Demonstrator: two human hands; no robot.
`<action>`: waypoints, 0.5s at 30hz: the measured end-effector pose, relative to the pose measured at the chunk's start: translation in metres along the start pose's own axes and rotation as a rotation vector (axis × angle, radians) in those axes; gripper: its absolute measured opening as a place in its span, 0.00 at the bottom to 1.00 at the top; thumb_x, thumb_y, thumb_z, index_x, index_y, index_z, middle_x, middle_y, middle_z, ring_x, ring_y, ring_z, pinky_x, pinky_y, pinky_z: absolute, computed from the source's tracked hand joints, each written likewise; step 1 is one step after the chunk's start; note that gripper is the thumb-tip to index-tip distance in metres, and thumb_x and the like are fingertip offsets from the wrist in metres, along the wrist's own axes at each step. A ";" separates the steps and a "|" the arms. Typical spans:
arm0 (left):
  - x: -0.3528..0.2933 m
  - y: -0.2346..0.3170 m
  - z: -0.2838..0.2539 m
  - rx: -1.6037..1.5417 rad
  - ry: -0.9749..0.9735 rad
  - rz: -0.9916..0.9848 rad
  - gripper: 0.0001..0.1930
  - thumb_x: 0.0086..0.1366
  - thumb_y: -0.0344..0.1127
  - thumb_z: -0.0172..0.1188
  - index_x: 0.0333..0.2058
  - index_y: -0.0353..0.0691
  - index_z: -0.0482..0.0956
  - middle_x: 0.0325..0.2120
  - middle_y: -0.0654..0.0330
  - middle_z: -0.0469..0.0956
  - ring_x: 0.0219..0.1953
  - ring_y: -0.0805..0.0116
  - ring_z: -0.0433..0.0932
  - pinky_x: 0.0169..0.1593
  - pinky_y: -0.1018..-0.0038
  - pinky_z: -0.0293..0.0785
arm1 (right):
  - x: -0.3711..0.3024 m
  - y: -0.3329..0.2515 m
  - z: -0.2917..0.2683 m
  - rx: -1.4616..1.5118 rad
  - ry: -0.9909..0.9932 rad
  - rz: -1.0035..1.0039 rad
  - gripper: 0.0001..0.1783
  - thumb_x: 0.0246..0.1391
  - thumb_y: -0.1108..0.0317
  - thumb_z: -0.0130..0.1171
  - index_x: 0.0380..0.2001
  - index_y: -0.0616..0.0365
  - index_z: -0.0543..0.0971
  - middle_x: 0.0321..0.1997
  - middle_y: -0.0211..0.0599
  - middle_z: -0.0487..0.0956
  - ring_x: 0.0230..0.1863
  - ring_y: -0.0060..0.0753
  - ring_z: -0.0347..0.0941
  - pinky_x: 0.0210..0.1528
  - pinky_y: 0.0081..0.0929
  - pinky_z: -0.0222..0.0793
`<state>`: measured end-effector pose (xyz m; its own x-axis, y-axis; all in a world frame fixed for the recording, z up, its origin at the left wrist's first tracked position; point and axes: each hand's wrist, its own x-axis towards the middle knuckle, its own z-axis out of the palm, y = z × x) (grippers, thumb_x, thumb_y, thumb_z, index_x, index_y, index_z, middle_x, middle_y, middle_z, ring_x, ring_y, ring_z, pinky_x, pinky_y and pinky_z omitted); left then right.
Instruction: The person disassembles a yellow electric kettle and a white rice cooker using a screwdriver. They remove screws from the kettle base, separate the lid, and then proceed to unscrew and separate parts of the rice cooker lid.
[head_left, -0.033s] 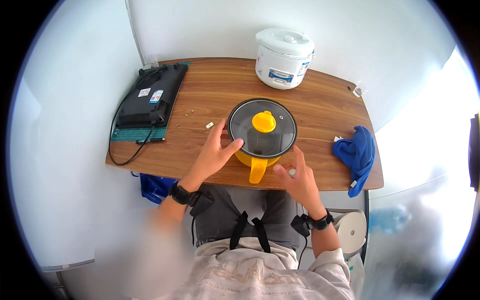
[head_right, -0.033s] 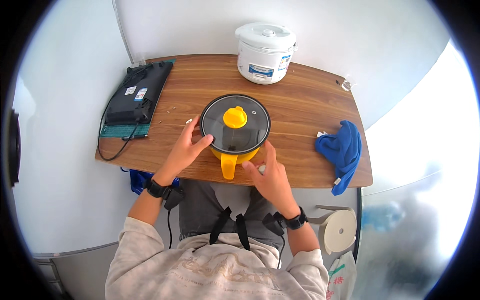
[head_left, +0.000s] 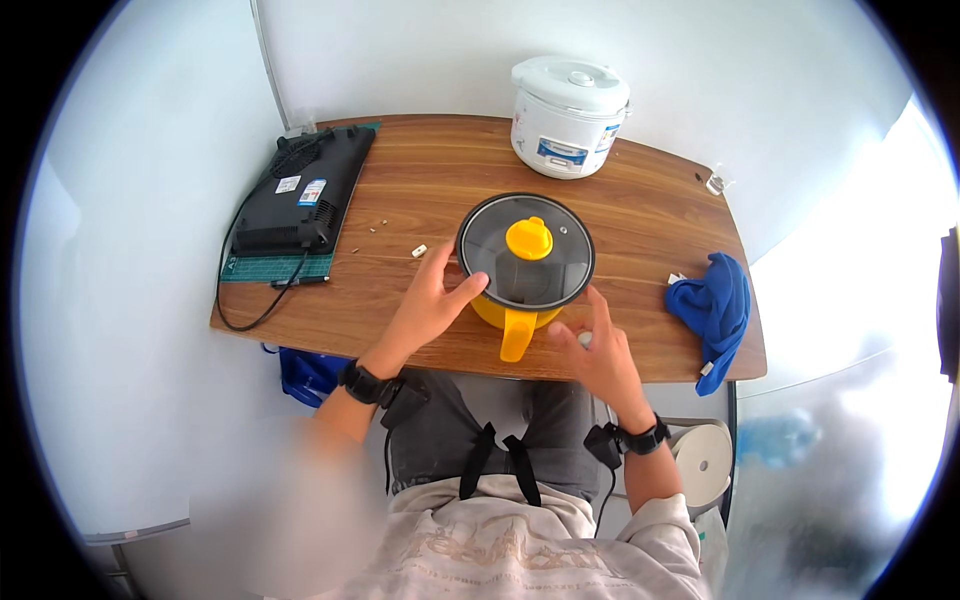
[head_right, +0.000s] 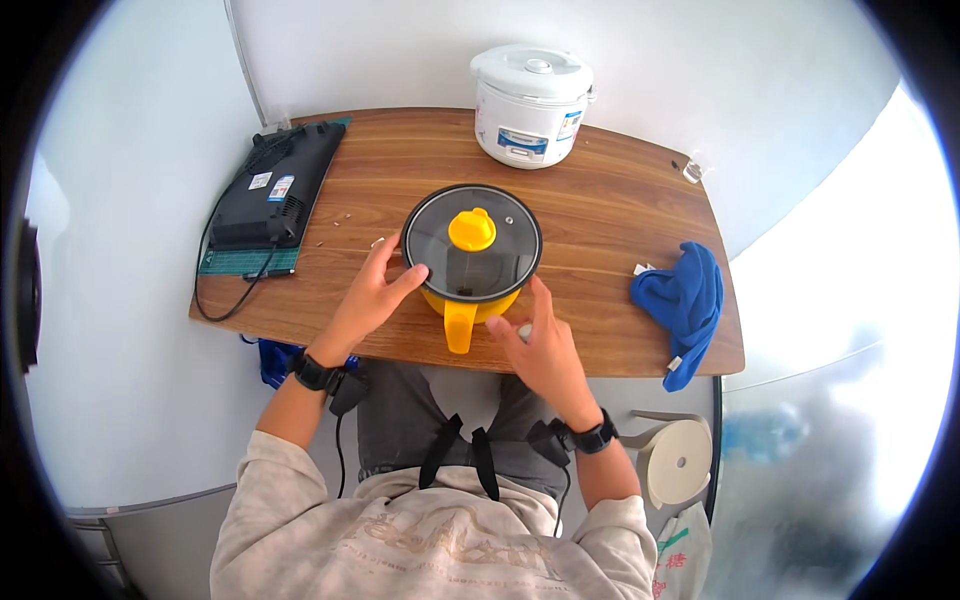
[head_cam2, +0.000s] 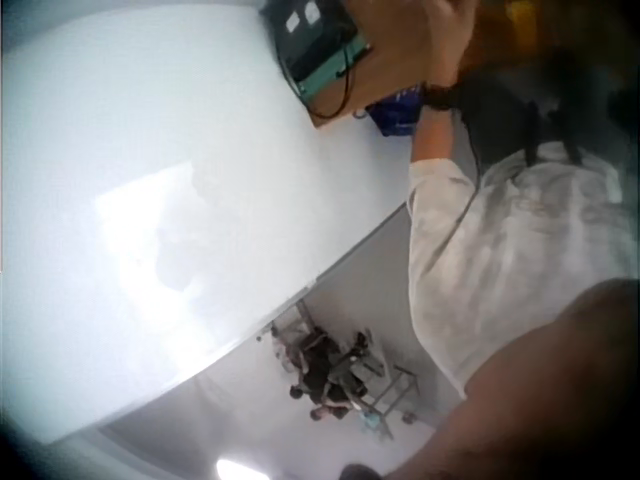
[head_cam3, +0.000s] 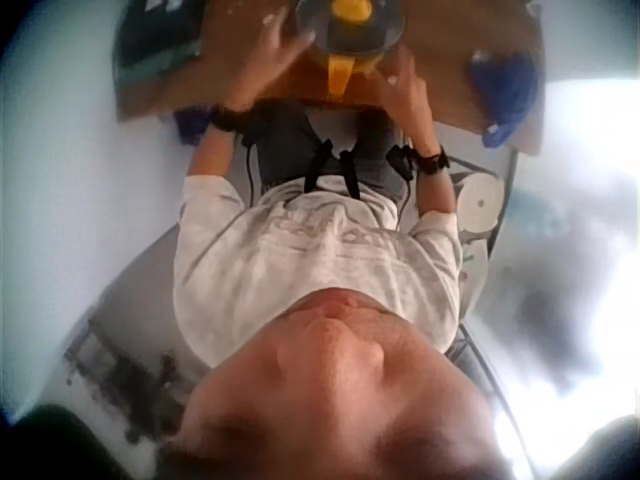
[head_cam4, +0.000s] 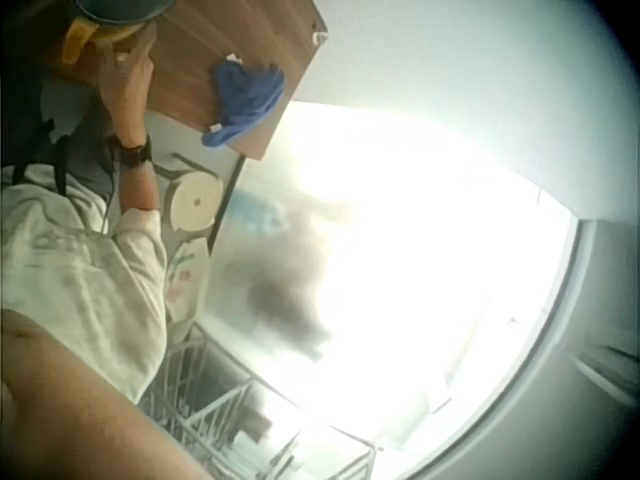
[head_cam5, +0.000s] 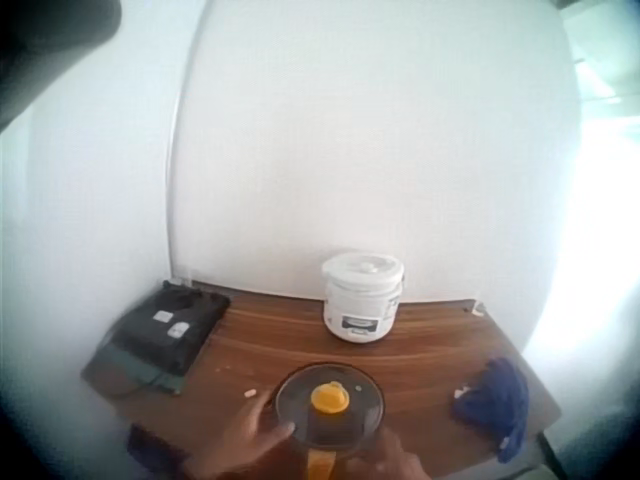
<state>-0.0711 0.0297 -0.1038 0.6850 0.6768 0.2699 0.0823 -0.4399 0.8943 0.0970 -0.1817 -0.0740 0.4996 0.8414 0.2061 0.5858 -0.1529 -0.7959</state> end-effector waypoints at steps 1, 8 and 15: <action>0.007 0.004 0.001 -0.024 -0.011 -0.003 0.36 0.68 0.49 0.62 0.66 0.32 0.63 0.60 0.43 0.69 0.60 0.56 0.70 0.58 0.67 0.71 | 0.010 -0.001 -0.003 -0.014 -0.038 0.034 0.45 0.58 0.58 0.68 0.68 0.71 0.56 0.32 0.49 0.84 0.36 0.52 0.83 0.41 0.38 0.76; 0.071 0.021 -0.022 -0.078 -0.171 -0.314 0.28 0.71 0.49 0.59 0.62 0.37 0.69 0.51 0.52 0.76 0.42 0.66 0.80 0.38 0.74 0.80 | 0.085 -0.007 -0.008 -0.005 -0.282 0.180 0.48 0.60 0.59 0.62 0.71 0.71 0.48 0.36 0.50 0.84 0.28 0.47 0.83 0.29 0.34 0.77; 0.116 -0.017 -0.043 -0.129 -0.114 -0.368 0.26 0.74 0.51 0.52 0.63 0.41 0.69 0.51 0.58 0.77 0.43 0.69 0.82 0.36 0.74 0.83 | 0.149 -0.021 0.018 0.003 -0.372 0.250 0.53 0.60 0.59 0.59 0.76 0.57 0.38 0.36 0.41 0.83 0.17 0.26 0.72 0.19 0.23 0.71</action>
<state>-0.0240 0.1407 -0.0721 0.7034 0.7020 -0.1116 0.2504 -0.0978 0.9632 0.1474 -0.0440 -0.0370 0.3620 0.9079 -0.2113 0.4743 -0.3746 -0.7967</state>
